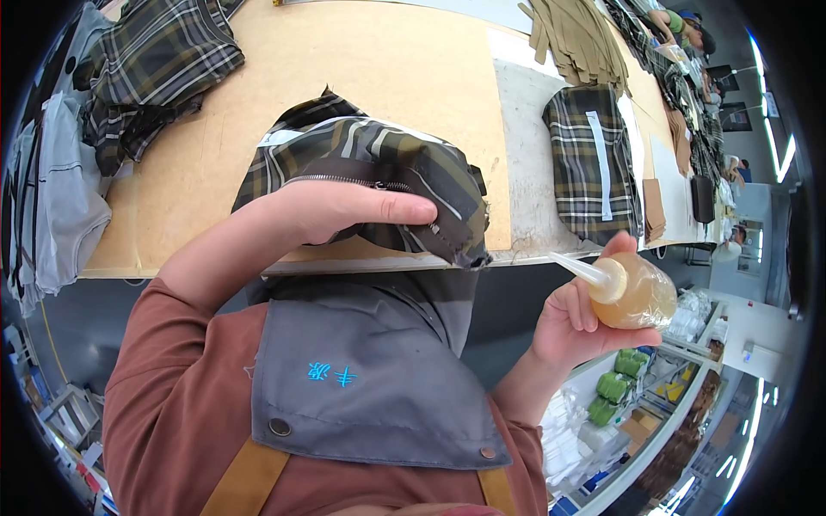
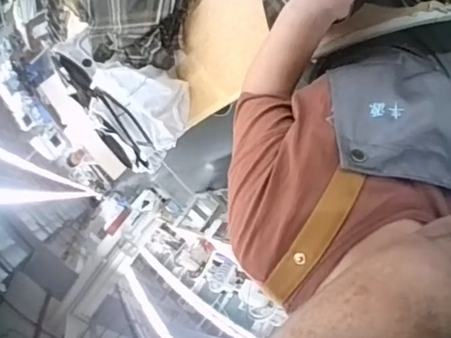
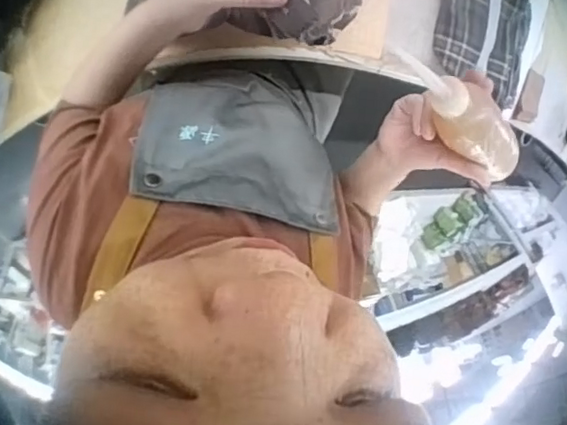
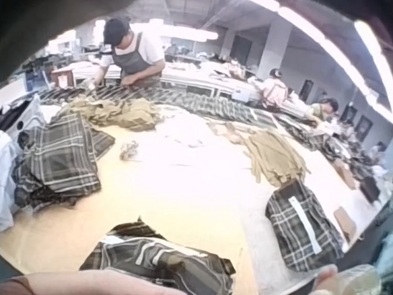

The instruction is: Applying glue to the interior seams and zipper area of a plaid fabric bag using a squeeze bottle.

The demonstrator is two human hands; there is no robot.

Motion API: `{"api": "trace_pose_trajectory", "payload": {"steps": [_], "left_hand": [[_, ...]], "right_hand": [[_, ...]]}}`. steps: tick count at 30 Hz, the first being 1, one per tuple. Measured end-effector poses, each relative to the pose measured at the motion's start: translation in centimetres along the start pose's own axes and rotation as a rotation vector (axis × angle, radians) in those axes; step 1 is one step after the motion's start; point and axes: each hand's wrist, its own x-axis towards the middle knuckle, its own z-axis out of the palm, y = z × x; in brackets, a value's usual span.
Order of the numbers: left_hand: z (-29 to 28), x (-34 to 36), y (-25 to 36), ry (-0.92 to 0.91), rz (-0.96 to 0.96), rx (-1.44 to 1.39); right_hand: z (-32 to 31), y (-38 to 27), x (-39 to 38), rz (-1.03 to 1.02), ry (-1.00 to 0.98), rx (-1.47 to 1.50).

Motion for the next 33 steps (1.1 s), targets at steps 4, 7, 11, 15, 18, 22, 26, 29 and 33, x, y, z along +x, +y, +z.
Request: {"api": "trace_pose_trajectory", "payload": {"steps": [4,7,11,15,18,22,26,29,33], "left_hand": [[-0.5,0.1,-0.4,-0.140,0.046,0.078],[-1.1,0.0,-0.5,-0.213,0.057,0.150],[-1.4,-0.1,-1.0,-0.264,0.159,0.259],[-1.6,-0.2,-1.4,-0.266,0.175,0.315],[-1.7,-0.2,-1.6,-0.262,0.195,0.353],[-2.2,-0.3,-2.1,-0.292,0.135,0.309],[-2.0,-0.7,-2.1,-0.200,0.036,0.239],[-2.3,-0.7,-2.6,-0.198,0.028,0.191],[-2.5,-0.5,-2.4,-0.288,0.094,0.305]], "right_hand": [[0.8,0.0,0.2,-0.163,0.141,-0.425],[0.9,-1.0,0.3,-0.208,0.078,-0.652],[0.6,-1.3,-0.1,-0.178,-0.113,-0.700],[0.3,-0.4,0.3,-0.140,-0.344,-0.551],[-0.1,0.6,0.3,-0.168,-0.380,-0.529],[-0.7,1.2,0.2,-0.171,-0.407,-0.507],[-1.0,0.7,-0.1,-0.100,-0.428,-0.432],[-1.0,0.5,0.0,-0.066,-0.454,-0.349],[-1.7,0.7,-0.5,-0.097,-0.268,-0.387]]}}
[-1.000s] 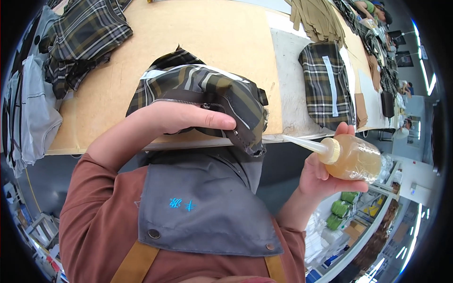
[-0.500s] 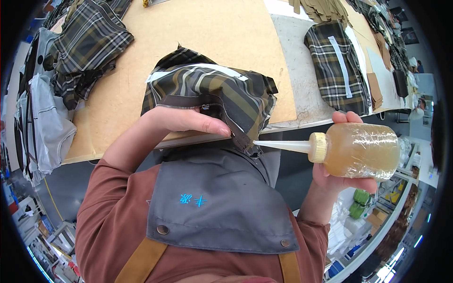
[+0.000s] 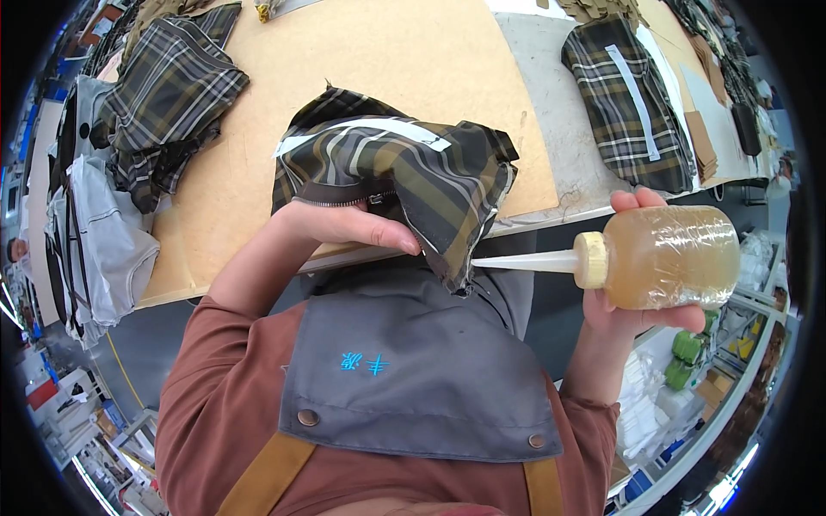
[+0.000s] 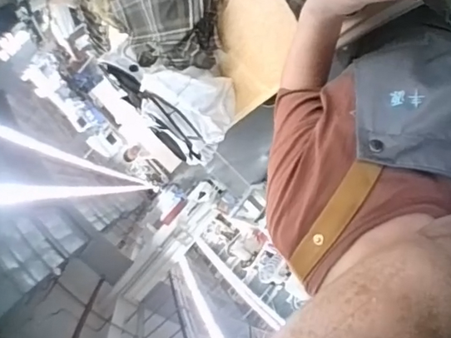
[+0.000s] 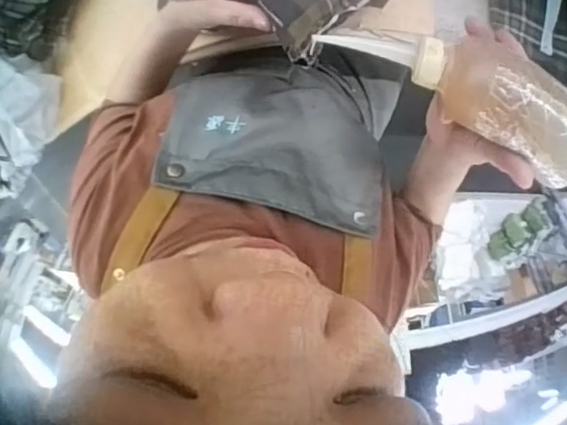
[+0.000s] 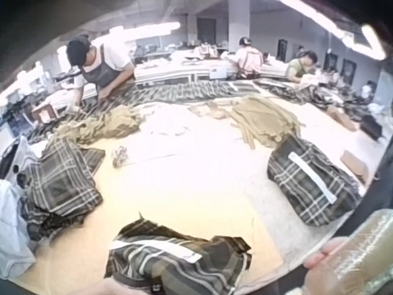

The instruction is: Applying glue to the interior seams and zipper area of a plaid fabric bag using a squeeze bottle.

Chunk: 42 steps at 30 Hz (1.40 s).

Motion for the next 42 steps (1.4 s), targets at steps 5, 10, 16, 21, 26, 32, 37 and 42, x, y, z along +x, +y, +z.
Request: {"api": "trace_pose_trajectory", "payload": {"steps": [5,10,16,21,26,32,37,42], "left_hand": [[0.3,0.4,0.0,-0.011,-0.018,0.009],[0.6,0.7,0.4,-0.008,0.001,0.012],[2.7,1.5,2.8,0.166,-0.228,-0.116],[4.6,2.2,6.1,0.341,-0.280,-0.310],[5.2,2.0,6.8,0.433,-0.168,-0.472],[5.3,1.7,6.9,0.398,-0.222,-0.871],[5.7,1.5,6.6,0.410,-0.192,-0.803],[6.1,1.7,5.2,0.484,-0.111,-0.525]], "right_hand": [[0.1,1.2,-0.5,-0.043,-0.007,0.017],[0.2,0.3,-0.8,0.011,-0.006,0.056],[1.9,-1.9,-0.4,0.054,0.405,0.183],[2.8,-2.0,0.3,-0.213,0.371,-0.056],[3.6,-3.3,0.5,-0.551,0.412,-0.441],[2.7,-3.5,1.2,-0.863,0.358,-1.109],[1.7,-7.8,1.5,-0.915,-0.461,-1.668],[2.4,-7.1,1.4,-0.904,-0.405,-1.657]]}}
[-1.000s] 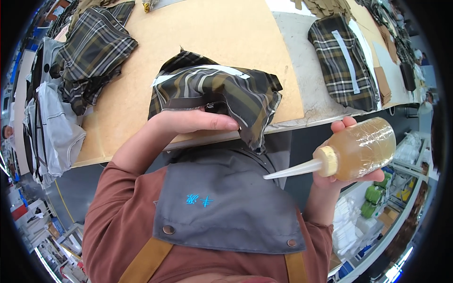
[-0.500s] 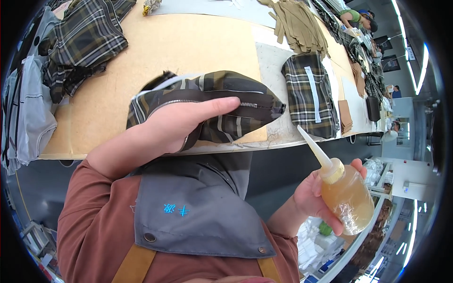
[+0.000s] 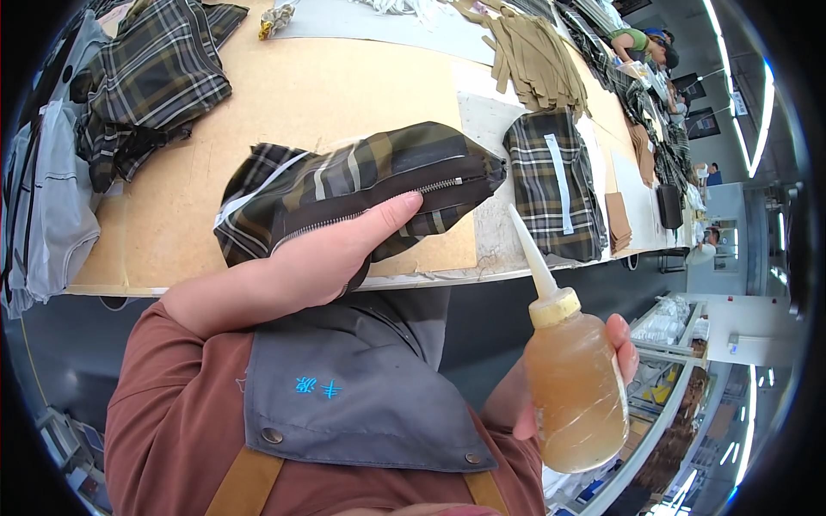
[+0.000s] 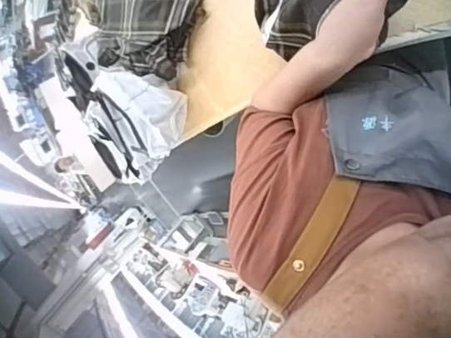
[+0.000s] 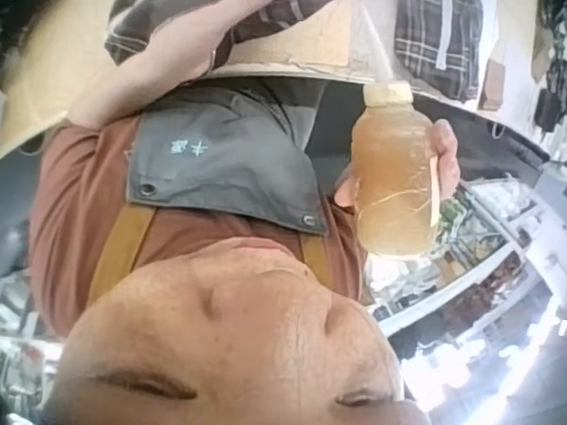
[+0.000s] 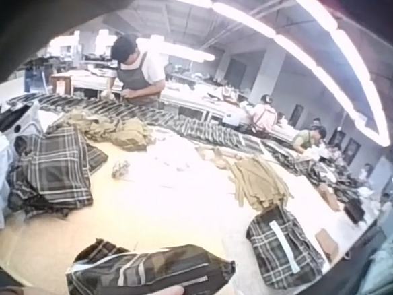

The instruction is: Applying glue to the interior seams and zipper area of a plaid fabric bag using a squeeze bottle.

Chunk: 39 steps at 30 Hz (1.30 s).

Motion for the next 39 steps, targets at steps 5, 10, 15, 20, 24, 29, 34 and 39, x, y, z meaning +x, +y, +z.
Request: {"api": "trace_pose_trajectory", "payload": {"steps": [5,10,15,20,24,29,34,39], "left_hand": [[-0.6,-0.4,0.0,-0.136,0.065,0.051],[0.0,-0.6,0.6,-0.103,0.098,0.216],[-0.9,-0.1,0.1,-0.029,0.338,0.620],[-1.0,-0.2,0.1,0.003,0.366,0.725],[-0.9,-0.1,-0.3,-0.018,0.381,0.654],[-0.9,-0.1,-0.5,0.011,0.378,0.702],[-0.4,-0.6,0.4,-0.018,0.204,0.505],[-1.9,0.0,-1.1,-0.050,0.073,0.413]], "right_hand": [[-3.6,-1.1,-1.3,0.048,0.027,0.014],[-0.8,-2.5,-0.5,0.104,0.058,0.019],[1.4,-2.0,0.6,0.157,0.083,0.027],[1.7,-3.0,0.5,0.215,0.114,0.035],[1.9,-3.6,0.8,0.258,0.138,0.032],[3.7,-3.2,1.4,0.312,0.175,0.047],[3.8,-3.7,1.4,0.368,0.202,0.044],[4.4,0.5,-1.3,0.099,0.473,-0.198]]}}
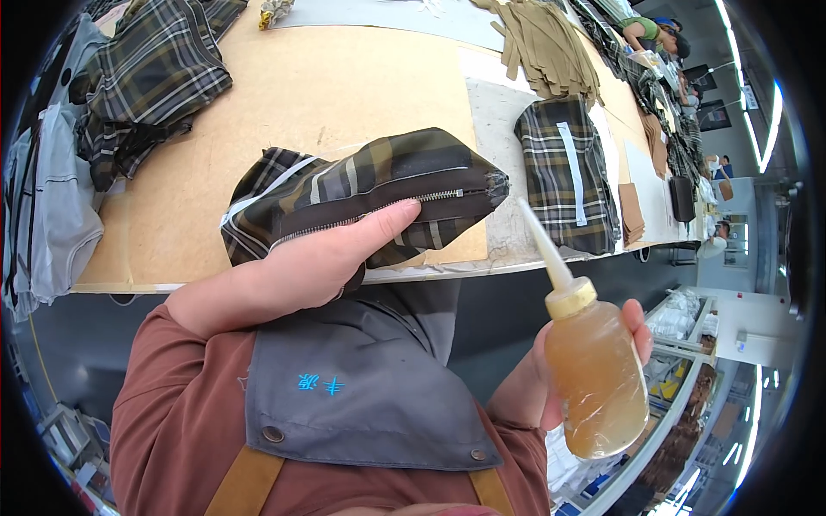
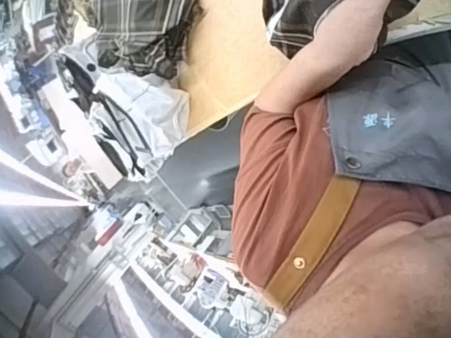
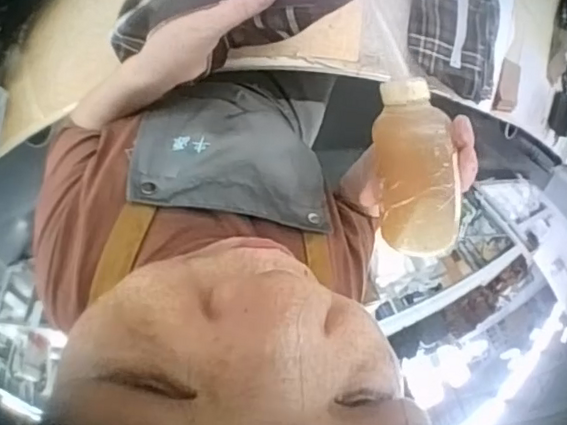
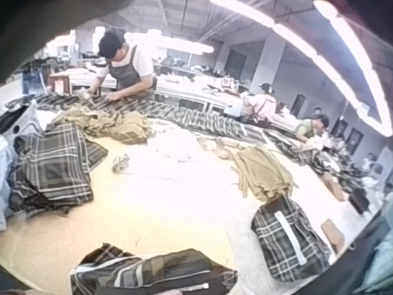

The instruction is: Applying glue to the interior seams and zipper area of a plaid fabric bag using a squeeze bottle.

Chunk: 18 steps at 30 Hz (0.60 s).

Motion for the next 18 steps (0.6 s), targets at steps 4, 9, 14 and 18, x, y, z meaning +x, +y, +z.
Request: {"api": "trace_pose_trajectory", "payload": {"steps": [4,9,14,18], "left_hand": [[-0.6,-0.1,-1.7,-0.027,0.084,-0.041],[2.1,-0.7,2.6,0.006,-0.177,-0.654],[1.2,-0.7,2.1,-0.011,-0.200,-0.724],[1.5,-0.7,2.1,0.001,-0.227,-0.800]], "right_hand": [[-1.6,-1.2,1.3,0.129,-0.309,0.128],[-3.1,-2.1,1.7,0.280,-0.581,0.223],[-0.4,-3.2,0.3,0.822,-0.229,-0.109],[-0.5,-2.0,-1.6,0.690,-0.001,0.644]]}}
